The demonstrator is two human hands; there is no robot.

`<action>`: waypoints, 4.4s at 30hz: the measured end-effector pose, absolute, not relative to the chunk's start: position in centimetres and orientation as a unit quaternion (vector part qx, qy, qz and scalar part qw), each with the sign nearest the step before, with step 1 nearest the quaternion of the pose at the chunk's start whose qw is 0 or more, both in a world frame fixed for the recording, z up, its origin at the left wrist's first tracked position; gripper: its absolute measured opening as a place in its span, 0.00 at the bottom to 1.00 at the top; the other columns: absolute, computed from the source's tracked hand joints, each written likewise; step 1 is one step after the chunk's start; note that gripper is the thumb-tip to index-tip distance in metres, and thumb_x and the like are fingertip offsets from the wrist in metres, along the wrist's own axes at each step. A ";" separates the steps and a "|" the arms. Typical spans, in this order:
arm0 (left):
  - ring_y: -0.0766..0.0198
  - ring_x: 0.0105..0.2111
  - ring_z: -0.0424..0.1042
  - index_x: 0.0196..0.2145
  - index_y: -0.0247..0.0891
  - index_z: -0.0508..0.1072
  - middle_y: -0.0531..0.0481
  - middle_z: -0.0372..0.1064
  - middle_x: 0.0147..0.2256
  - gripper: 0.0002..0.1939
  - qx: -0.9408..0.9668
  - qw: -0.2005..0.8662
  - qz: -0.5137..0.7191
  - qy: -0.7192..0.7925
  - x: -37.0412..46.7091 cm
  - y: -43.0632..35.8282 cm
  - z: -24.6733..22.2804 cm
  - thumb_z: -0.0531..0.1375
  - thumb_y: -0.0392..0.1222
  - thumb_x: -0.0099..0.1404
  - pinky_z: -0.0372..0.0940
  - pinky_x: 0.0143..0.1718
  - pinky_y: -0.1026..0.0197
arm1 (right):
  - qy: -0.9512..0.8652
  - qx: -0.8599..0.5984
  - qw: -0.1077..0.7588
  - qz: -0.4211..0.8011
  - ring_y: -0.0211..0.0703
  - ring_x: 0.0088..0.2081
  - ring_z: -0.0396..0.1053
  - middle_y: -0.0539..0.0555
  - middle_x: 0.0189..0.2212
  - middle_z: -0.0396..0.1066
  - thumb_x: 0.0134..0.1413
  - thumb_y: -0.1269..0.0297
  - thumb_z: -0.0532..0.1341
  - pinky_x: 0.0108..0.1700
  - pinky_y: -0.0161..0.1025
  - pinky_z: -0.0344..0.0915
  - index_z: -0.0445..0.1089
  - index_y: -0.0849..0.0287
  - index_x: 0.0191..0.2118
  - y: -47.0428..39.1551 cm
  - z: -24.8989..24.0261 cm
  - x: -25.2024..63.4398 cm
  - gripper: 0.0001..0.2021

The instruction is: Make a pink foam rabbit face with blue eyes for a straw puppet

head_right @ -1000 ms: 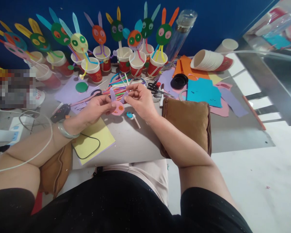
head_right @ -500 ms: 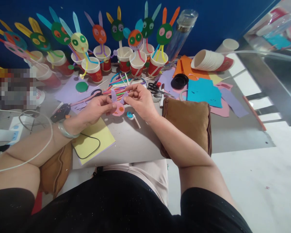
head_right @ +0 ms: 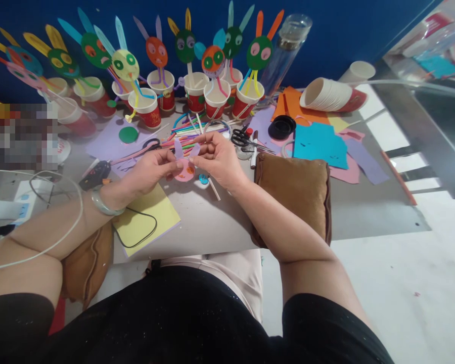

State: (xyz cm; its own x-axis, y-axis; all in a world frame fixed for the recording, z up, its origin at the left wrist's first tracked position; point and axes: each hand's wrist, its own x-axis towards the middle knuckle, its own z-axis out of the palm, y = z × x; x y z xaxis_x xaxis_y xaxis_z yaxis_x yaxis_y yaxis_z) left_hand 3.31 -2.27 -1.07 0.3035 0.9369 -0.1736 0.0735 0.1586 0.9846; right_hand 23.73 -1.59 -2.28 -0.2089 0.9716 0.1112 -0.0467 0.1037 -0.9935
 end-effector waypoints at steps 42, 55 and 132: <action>0.71 0.23 0.66 0.30 0.35 0.75 0.55 0.71 0.24 0.20 0.506 0.664 0.317 0.450 3.3 -2.4 -1.1 0.76 0.50 0.50 0.62 0.25 0.66 | -0.598 -0.404 0.456 0.521 0.36 0.29 0.73 0.47 0.32 0.74 0.46 0.52 0.78 0.32 0.35 0.72 0.64 0.55 0.48 -2.3 -2.7 22.8 0.29; 0.67 0.30 0.73 0.37 0.33 0.77 0.51 0.76 0.32 0.22 0.500 0.665 0.338 0.440 3.2 -2.3 -1.9 0.76 0.47 0.50 0.66 0.29 0.65 | -0.591 -0.411 0.445 0.533 0.37 0.27 0.74 0.41 0.25 0.71 0.44 0.49 0.79 0.31 0.36 0.70 0.59 0.54 0.51 -2.5 -2.5 22.6 0.35; 0.68 0.24 0.72 0.26 0.35 0.74 0.51 0.74 0.24 0.04 0.594 0.608 0.286 0.443 2.9 -2.5 -0.7 0.64 0.38 0.52 0.67 0.26 0.68 | -0.657 -0.455 0.501 0.334 0.46 0.37 0.80 0.50 0.32 0.80 0.55 0.62 0.69 0.49 0.49 0.75 0.73 0.53 0.45 -3.2 -2.1 22.8 0.12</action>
State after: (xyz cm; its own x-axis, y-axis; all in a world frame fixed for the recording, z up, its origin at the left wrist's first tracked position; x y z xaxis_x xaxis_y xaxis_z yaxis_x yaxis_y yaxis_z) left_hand 2.91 -2.47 -0.66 0.4445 0.8735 -0.1984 0.1777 0.1311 0.9753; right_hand 22.78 -3.23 -2.12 -0.0856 0.9314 0.3539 0.2627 0.3637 -0.8937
